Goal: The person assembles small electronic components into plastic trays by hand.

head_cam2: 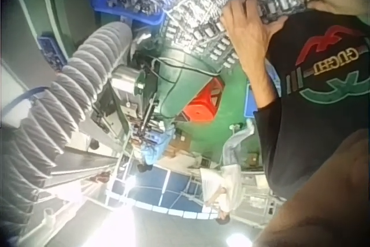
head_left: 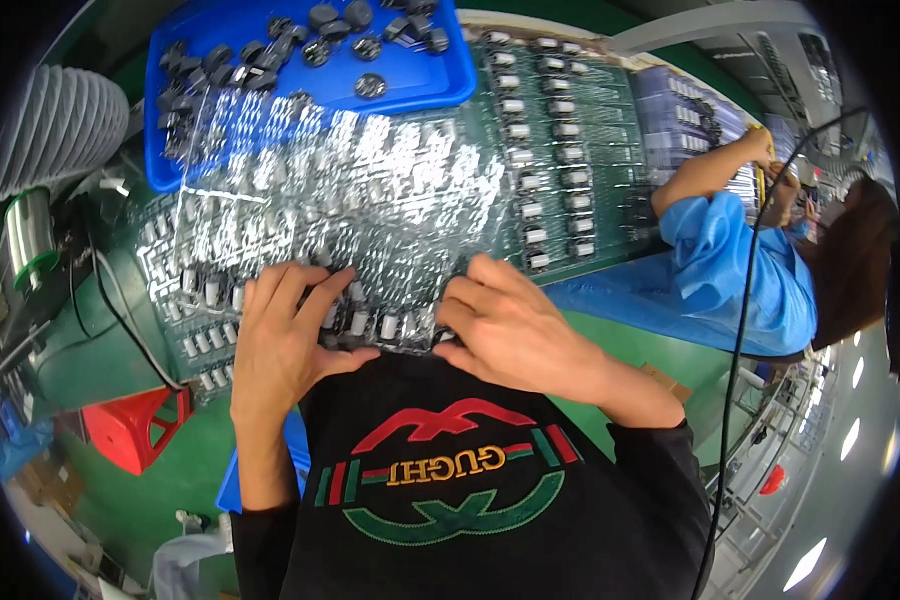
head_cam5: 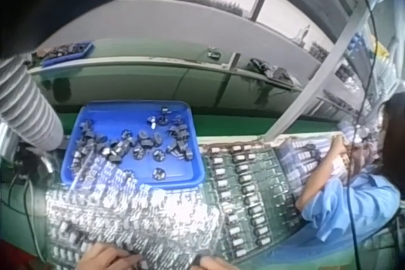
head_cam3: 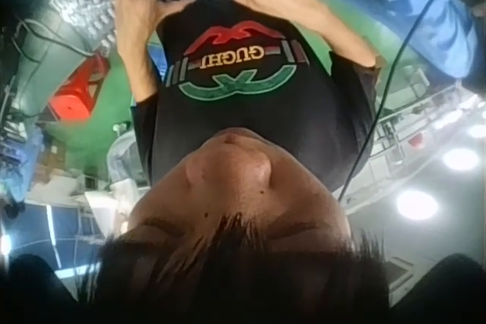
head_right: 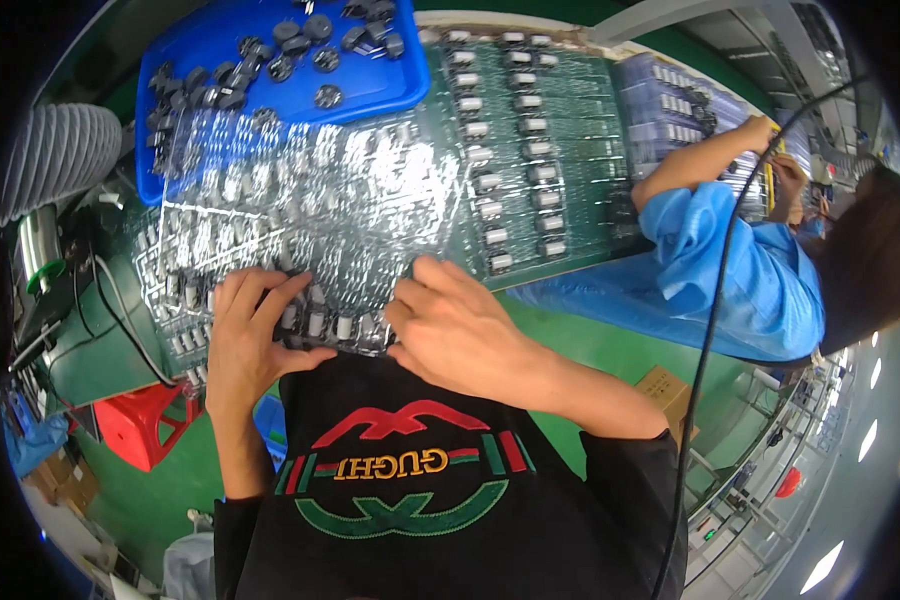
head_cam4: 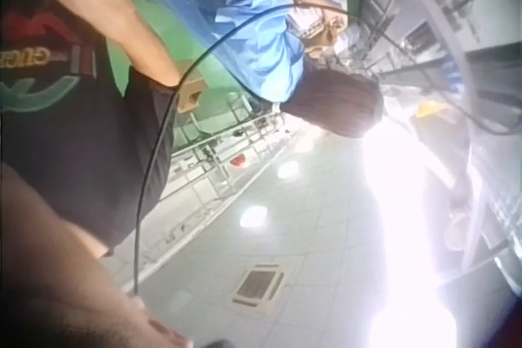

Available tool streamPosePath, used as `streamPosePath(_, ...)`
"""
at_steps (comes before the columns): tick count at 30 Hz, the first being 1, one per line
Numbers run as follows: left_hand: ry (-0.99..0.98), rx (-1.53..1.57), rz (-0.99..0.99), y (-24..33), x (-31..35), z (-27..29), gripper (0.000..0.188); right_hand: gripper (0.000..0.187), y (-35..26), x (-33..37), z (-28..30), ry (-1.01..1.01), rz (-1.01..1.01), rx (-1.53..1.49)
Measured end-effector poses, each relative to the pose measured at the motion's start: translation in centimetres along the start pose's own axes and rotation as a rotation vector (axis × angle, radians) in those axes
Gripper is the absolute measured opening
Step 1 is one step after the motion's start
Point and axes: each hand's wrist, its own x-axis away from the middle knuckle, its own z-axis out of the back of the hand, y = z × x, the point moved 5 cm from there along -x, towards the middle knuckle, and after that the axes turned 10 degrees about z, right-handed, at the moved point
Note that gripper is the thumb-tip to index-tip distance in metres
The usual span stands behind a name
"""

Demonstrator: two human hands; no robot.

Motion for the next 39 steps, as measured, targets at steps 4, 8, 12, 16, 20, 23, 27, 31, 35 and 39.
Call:
streamPosePath(4,0.049,-0.022,-0.004,-0.3,0.4,-0.4,0.071,0.025,0.4,0.2,-1.0,0.052,-0.018,-0.134)
streamPosePath(8,0.053,-0.034,-0.012,-0.1,0.0,-0.4,0.071,0.025,1.4,0.4,-0.6,0.089,-0.101,-0.200)
streamPosePath(12,0.040,-0.023,-0.021,-0.2,0.0,-0.5,0.069,0.028,3.9,0.1,2.9,0.141,-0.203,-0.501)
streamPosePath(16,0.062,-0.010,-0.022,-0.5,0.3,-0.5,0.068,0.022,13.4,1.5,7.9,0.583,-0.452,-0.844)
streamPosePath(20,0.040,0.001,-0.028,-0.2,-0.2,-0.6,0.067,0.026,24.2,5.2,9.1,1.002,-0.759,-0.768)
streamPosePath(23,0.029,-0.006,-0.016,-0.2,-0.1,-0.4,0.068,0.027,26.8,5.3,8.7,0.983,-0.855,-0.702)
streamPosePath(27,-0.007,-0.013,0.013,-0.4,-0.2,-0.4,0.068,0.023,27.2,4.8,8.6,0.893,-0.941,-0.647)
streamPosePath(31,-0.015,-0.027,0.010,-0.2,-0.3,-0.4,0.067,0.023,26.9,4.1,9.1,0.801,-0.963,-0.604)
streamPosePath(35,-0.022,-0.042,-0.007,-0.1,-0.6,-0.4,0.067,0.025,27.4,3.7,8.3,0.777,-0.961,-0.610)
streamPosePath(39,-0.031,-0.047,-0.017,-0.1,-0.6,-0.3,0.067,0.026,27.4,4.2,7.5,0.920,-0.917,-0.606)
